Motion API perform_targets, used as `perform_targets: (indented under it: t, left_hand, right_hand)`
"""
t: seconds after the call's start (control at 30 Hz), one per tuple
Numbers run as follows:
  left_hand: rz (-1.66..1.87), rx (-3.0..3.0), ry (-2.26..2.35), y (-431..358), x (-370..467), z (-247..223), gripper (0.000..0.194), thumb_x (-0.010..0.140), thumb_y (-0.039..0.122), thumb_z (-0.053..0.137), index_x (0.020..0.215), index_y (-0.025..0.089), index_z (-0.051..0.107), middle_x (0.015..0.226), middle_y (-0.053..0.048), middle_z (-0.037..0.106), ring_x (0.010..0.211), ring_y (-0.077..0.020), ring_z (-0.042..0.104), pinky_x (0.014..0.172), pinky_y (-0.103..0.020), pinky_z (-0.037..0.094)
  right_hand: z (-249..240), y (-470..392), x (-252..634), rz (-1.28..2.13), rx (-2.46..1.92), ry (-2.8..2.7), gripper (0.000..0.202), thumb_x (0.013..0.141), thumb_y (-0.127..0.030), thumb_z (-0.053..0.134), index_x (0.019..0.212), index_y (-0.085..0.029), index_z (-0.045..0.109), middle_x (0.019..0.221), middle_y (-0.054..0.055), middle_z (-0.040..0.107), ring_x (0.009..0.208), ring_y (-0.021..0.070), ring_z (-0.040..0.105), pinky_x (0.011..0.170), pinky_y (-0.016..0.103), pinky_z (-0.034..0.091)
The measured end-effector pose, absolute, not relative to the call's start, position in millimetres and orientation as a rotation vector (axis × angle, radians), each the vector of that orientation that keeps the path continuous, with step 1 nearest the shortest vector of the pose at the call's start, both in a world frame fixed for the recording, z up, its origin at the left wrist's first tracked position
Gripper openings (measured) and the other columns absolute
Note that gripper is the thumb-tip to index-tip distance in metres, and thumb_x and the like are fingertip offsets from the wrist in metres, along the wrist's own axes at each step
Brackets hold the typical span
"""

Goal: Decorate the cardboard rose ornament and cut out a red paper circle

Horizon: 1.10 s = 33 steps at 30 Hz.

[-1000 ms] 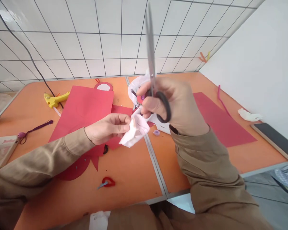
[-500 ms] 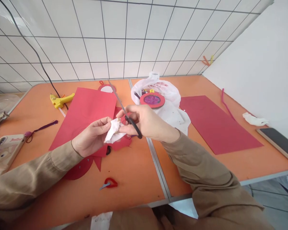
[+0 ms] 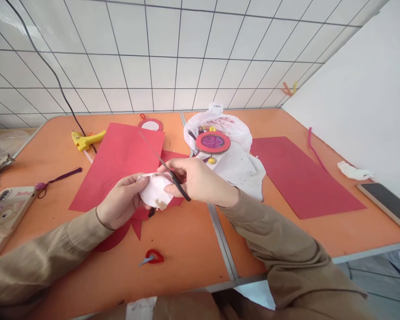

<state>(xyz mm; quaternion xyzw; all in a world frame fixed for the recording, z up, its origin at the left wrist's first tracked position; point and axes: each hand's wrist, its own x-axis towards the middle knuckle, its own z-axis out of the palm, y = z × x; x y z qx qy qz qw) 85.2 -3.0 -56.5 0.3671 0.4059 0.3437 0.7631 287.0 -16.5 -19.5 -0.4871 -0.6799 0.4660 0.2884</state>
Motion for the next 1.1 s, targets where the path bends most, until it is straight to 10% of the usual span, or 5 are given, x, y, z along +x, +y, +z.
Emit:
perform_targets:
  t: [0.23, 0.57, 1.1]
  left_hand:
    - [0.795, 0.703, 0.877, 0.8, 80.3, -56.2, 0.031, 0.069, 0.031, 0.079, 0.087, 0.008, 0.071, 0.081, -0.012, 0.071, 0.068, -0.0210, 0.065, 0.057, -0.032, 0.057]
    - [0.541, 1.008, 0.768, 0.5, 77.7, -54.0, 0.027, 0.071, 0.039, 0.070, 0.067, 0.011, 0.070, 0.055, -0.005, 0.062, 0.045, -0.0133, 0.052, 0.045, -0.026, 0.040]
    - [0.628, 1.058, 0.828, 6.5, 72.0, -49.4, 0.025, 0.063, 0.032, 0.086, 0.066, 0.014, 0.069, 0.058, -0.002, 0.064, 0.049, -0.0114, 0.054, 0.047, -0.024, 0.040]
  right_hand:
    - [-22.2, -11.2, 288.1, 1.177, -1.366, -1.727, 0.039, 0.069, -0.029, 0.078, 0.107, -0.020, 0.069, 0.068, -0.002, 0.058, 0.062, 0.0129, 0.055, 0.056, 0.026, 0.048]
    - [-30.7, -11.5, 283.8, 1.272, -1.225, -1.589, 0.052, 0.069, -0.027, 0.081, 0.117, -0.019, 0.063, 0.083, 0.005, 0.074, 0.080, 0.0208, 0.071, 0.071, 0.033, 0.058]
    - [-29.0, -18.5, 271.7, 1.446, -1.163, -1.520, 0.029, 0.067, -0.023, 0.079, 0.091, -0.016, 0.063, 0.060, -0.005, 0.057, 0.050, 0.0115, 0.060, 0.047, 0.024, 0.051]
